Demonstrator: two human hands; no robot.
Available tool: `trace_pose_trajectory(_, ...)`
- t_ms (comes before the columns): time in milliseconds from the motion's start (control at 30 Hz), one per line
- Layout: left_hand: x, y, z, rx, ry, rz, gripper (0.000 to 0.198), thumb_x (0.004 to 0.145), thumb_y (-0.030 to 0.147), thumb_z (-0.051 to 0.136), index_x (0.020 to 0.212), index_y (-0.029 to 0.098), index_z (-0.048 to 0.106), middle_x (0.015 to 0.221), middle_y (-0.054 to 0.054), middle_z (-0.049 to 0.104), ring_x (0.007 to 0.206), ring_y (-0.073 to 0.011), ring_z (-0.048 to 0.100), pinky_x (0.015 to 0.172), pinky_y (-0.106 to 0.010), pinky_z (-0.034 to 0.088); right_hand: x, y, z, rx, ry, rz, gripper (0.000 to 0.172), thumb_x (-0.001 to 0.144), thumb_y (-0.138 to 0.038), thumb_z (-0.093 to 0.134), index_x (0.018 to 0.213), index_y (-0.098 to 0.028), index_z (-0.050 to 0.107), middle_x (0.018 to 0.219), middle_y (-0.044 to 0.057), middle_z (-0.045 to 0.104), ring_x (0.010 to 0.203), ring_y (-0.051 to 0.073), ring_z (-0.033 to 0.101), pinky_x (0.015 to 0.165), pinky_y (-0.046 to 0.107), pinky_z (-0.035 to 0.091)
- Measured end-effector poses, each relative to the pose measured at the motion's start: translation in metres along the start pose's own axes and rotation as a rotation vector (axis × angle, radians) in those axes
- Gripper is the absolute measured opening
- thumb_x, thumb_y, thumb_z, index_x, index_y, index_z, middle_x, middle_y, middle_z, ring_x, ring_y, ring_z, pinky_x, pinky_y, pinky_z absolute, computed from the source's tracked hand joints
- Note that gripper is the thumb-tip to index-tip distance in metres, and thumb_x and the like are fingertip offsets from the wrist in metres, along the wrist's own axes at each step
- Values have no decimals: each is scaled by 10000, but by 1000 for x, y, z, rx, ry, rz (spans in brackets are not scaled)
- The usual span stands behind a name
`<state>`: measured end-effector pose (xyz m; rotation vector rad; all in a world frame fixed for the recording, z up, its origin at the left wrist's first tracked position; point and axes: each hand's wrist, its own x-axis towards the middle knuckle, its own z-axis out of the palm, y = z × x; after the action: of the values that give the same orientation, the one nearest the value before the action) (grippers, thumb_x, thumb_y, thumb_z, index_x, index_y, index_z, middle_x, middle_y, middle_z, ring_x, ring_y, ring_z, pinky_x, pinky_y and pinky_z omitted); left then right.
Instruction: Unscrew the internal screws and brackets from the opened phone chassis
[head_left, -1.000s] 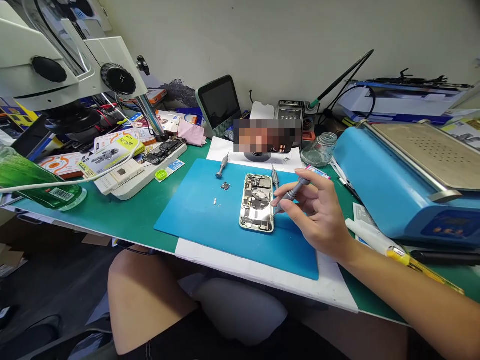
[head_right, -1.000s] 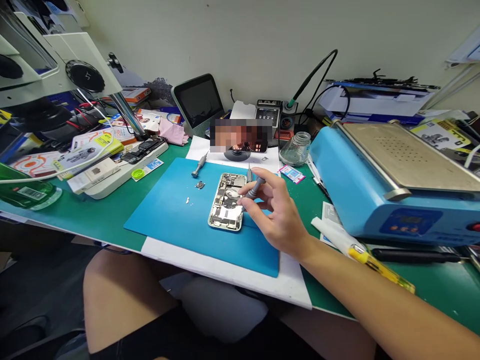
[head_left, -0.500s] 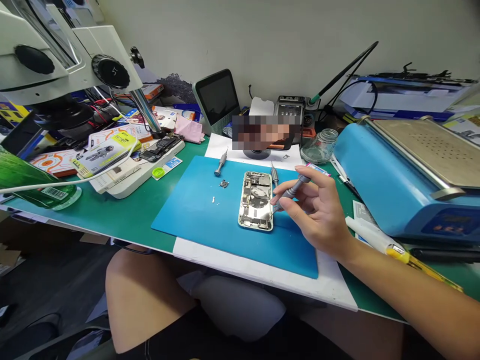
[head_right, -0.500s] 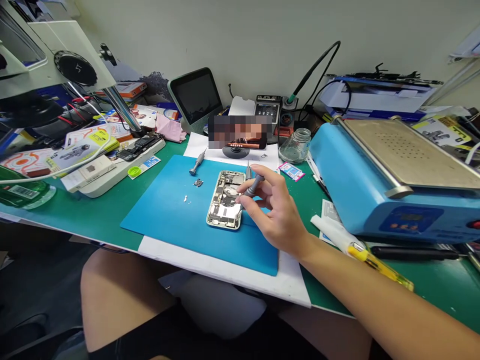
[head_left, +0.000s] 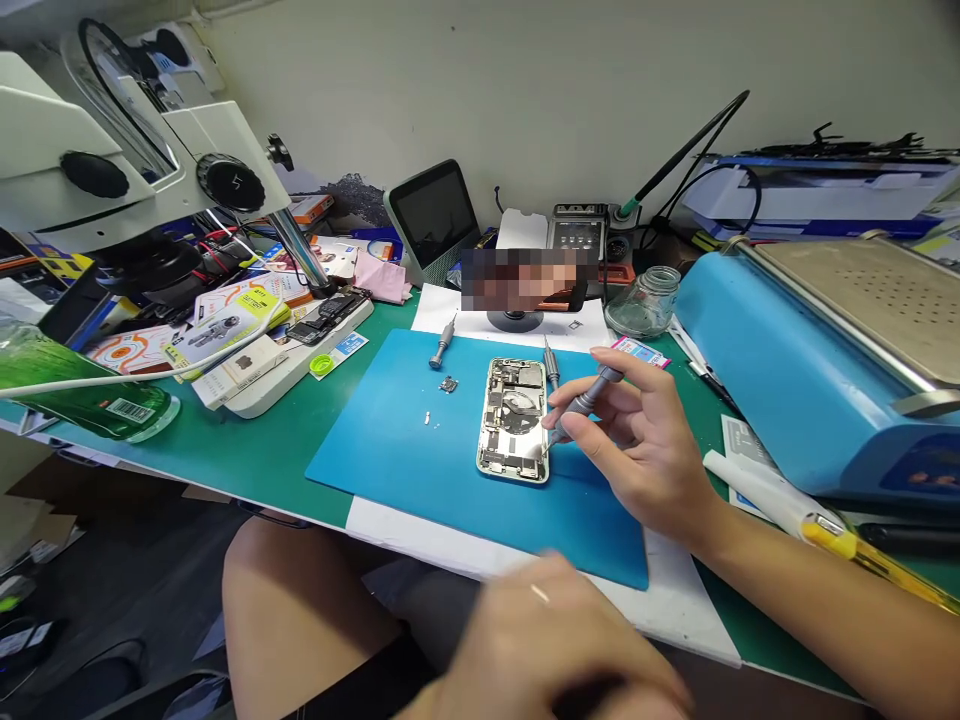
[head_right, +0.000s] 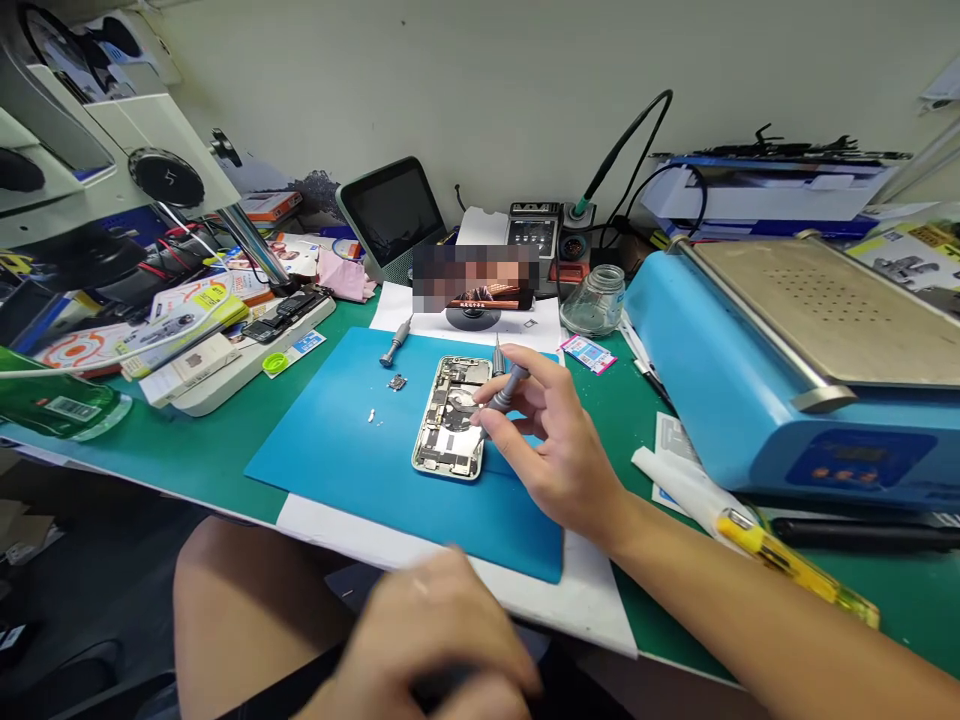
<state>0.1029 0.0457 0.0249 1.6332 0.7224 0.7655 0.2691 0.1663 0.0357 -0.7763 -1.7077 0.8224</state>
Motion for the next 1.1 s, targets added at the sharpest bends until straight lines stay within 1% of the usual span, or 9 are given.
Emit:
trace_pose_trajectory(33, 0, 0, -13, 85, 191, 19, 197, 1084, 302, 504, 1012, 218, 667, 958, -48, 674, 910, -195, 626, 844, -376, 526, 0, 0, 0, 9, 9, 4, 540, 998, -179, 656, 1445, -387, 439, 1072, 2, 708, 918, 169, 753, 735, 325, 675)
trace_pose_trajectory(67, 3, 0, -25, 313, 519, 58, 189, 1066, 224, 527, 930, 222, 659, 843, -18, 660, 817, -176, 604, 784, -348, 491, 0, 0, 0, 18, 18, 9, 534, 997, -179, 657, 1442, -384, 442, 1068, 3, 708, 915, 170, 754, 732, 324, 676)
trace_pose_trajectory(100, 7, -1, -35, 519, 640, 120, 124, 1027, 189, 598, 932, 225, 669, 812, -2, 660, 782, -170, 589, 737, -333, 462, 1, 0, 1, 28, 24, 14, 528, 996, -179, 657, 1436, -381, 447, 1065, 3, 708, 910, 171, 755, 727, 324, 678)
trace_pose_trajectory(167, 17, -2, -48, 650, 713, 168, 77, 974, 151, 675, 990, 221, 701, 812, 6, 660, 768, -169, 567, 722, -330, 435, 1, -1, 1, 44, 37, 26, 519, 992, -174, 662, 1423, -377, 457, 1060, -1, 711, 895, 166, 754, 730, 319, 684)
trace_pose_trajectory(300, 38, -7, -54, 727, 713, 167, 87, 946, 170, 717, 1029, 189, 738, 865, -21, 673, 801, -197, 538, 742, -354, 429, 1, -5, 3, 61, 67, 47, 535, 978, -156, 678, 1415, -379, 466, 1066, -12, 716, 870, 154, 753, 732, 306, 691)
trace_pose_trajectory(400, 45, -10, -53, 761, 709, 146, 112, 935, 202, 745, 1042, 167, 749, 877, -33, 681, 811, -210, 530, 759, -372, 435, 1, -7, 3, 62, 73, 58, 536, 977, -151, 679, 1415, -378, 467, 1083, -9, 717, 846, 152, 756, 725, 311, 698)
trace_pose_trajectory(633, 46, -11, -54, 819, 693, 127, 149, 944, 231, 753, 1080, 170, 752, 922, -45, 703, 827, -222, 535, 796, -397, 440, 1, -5, 3, 58, 77, 60, 534, 977, -149, 680, 1412, -373, 466, 1084, -7, 716, 865, 143, 758, 746, 287, 693)
trace_pose_trajectory(833, 48, -11, -54, 831, 677, 133, 46, 970, 213, 720, 1009, 204, 743, 879, -26, 694, 804, -216, 523, 771, -387, 423, 0, -4, 5, 41, 54, 67, 524, 979, -185, 688, 1407, -387, 463, 1091, -5, 723, 912, 176, 756, 727, 328, 684)
trace_pose_trajectory(1100, 46, -11, -55, 829, 662, 129, 72, 1001, 206, 674, 980, 213, 743, 873, -24, 701, 801, -208, 521, 769, -383, 428, 0, -7, 5, 41, 49, 69, 525, 973, -169, 686, 1402, -371, 460, 1079, 5, 719, 900, 183, 759, 713, 336, 695)
